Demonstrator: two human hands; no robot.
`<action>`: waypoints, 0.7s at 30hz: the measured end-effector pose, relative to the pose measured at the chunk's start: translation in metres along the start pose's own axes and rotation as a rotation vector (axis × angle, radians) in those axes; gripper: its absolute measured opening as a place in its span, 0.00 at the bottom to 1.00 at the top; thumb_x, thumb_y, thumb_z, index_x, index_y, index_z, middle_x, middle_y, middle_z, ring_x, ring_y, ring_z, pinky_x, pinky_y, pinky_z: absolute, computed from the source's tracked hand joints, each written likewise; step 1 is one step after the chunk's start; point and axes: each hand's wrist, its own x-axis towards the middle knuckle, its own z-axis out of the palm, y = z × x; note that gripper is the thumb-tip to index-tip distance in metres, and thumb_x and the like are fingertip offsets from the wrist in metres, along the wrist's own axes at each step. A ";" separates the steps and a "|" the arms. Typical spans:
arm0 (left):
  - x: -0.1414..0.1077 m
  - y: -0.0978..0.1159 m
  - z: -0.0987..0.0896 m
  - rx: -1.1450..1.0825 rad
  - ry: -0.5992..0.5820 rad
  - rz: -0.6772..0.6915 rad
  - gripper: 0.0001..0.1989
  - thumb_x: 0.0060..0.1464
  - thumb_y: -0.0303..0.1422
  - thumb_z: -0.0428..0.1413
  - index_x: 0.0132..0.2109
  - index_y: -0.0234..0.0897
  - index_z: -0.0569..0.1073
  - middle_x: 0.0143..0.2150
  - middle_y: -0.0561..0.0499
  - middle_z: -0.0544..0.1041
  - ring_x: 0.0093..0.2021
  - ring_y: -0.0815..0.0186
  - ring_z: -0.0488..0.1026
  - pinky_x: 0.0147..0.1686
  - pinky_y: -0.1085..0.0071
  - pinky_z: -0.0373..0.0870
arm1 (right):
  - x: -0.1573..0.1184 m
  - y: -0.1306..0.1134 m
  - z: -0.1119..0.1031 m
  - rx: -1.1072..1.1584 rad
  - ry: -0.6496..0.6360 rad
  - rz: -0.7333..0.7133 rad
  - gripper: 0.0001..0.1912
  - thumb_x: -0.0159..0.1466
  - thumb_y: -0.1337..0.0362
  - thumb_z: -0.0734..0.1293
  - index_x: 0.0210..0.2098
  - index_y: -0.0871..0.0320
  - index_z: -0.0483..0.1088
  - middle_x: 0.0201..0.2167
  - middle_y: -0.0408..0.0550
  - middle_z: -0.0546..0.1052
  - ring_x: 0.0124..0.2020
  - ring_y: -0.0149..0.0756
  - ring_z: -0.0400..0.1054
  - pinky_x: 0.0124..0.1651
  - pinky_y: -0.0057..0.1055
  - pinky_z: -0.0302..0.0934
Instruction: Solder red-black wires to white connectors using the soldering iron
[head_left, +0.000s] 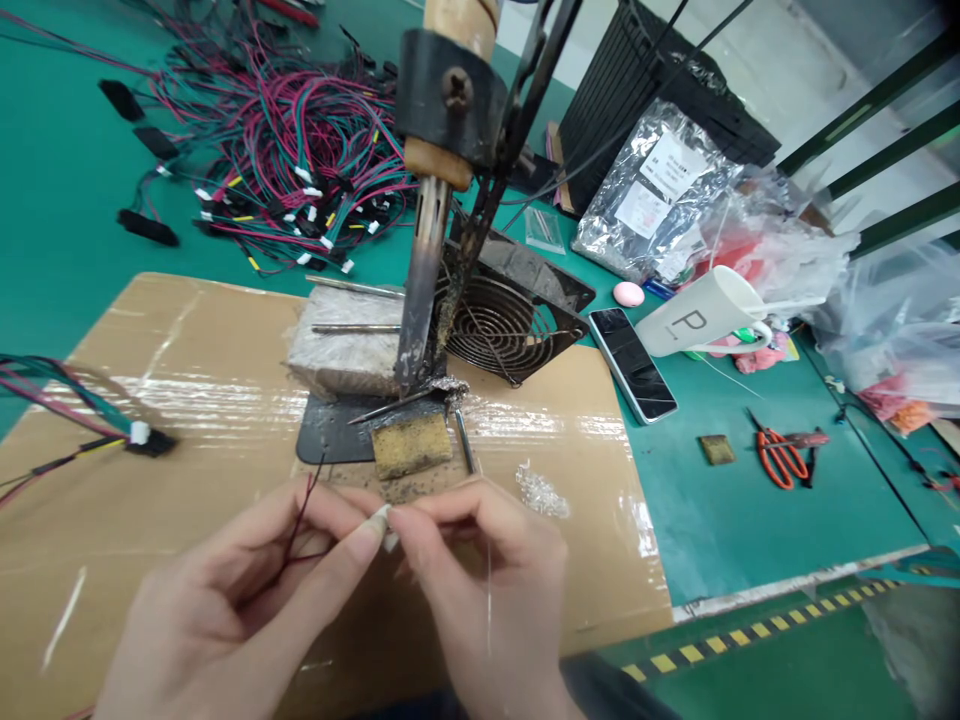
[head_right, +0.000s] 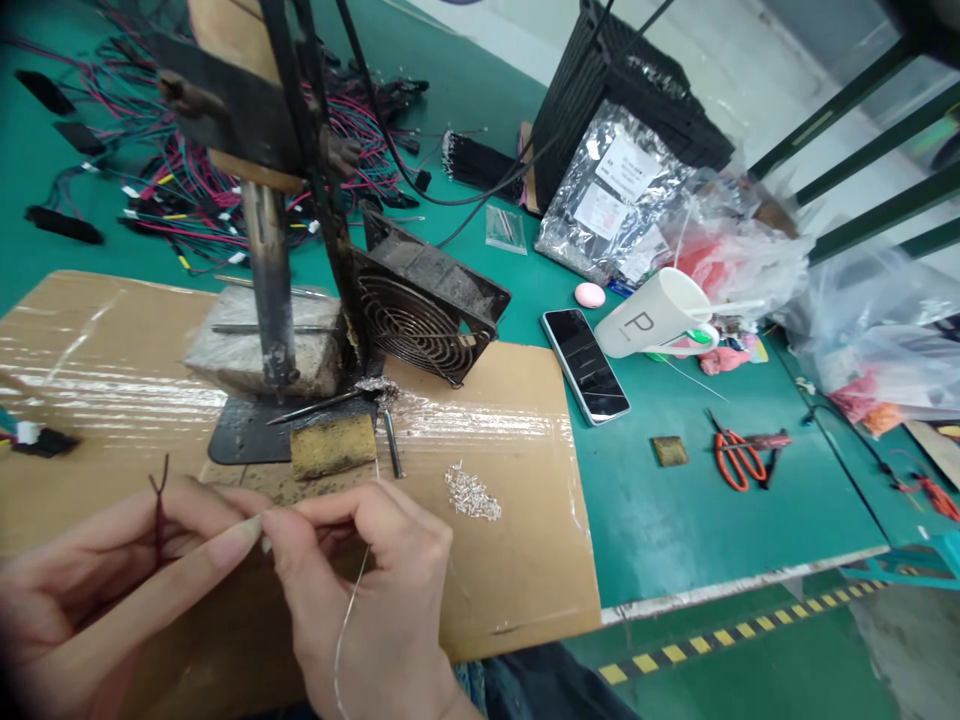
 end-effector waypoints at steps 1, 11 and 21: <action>-0.001 -0.001 -0.001 -0.001 -0.002 -0.005 0.11 0.45 0.44 0.68 0.30 0.42 0.81 0.27 0.48 0.82 0.31 0.57 0.81 0.28 0.68 0.81 | 0.000 0.000 0.000 -0.001 0.002 -0.001 0.07 0.61 0.66 0.75 0.26 0.56 0.79 0.23 0.42 0.80 0.24 0.31 0.74 0.28 0.24 0.68; -0.010 -0.019 -0.008 -0.042 -0.090 -0.024 0.08 0.53 0.44 0.67 0.33 0.48 0.79 0.35 0.55 0.84 0.29 0.69 0.81 0.32 0.81 0.80 | -0.001 0.000 0.000 -0.042 0.015 -0.064 0.07 0.61 0.67 0.75 0.27 0.56 0.79 0.23 0.42 0.80 0.23 0.30 0.74 0.28 0.23 0.67; 0.000 -0.003 -0.006 0.072 -0.069 0.074 0.08 0.56 0.44 0.65 0.32 0.49 0.78 0.33 0.59 0.82 0.31 0.72 0.82 0.33 0.85 0.77 | -0.006 0.011 -0.012 -0.242 0.069 -0.119 0.15 0.74 0.60 0.60 0.54 0.51 0.75 0.37 0.48 0.80 0.29 0.36 0.73 0.31 0.31 0.69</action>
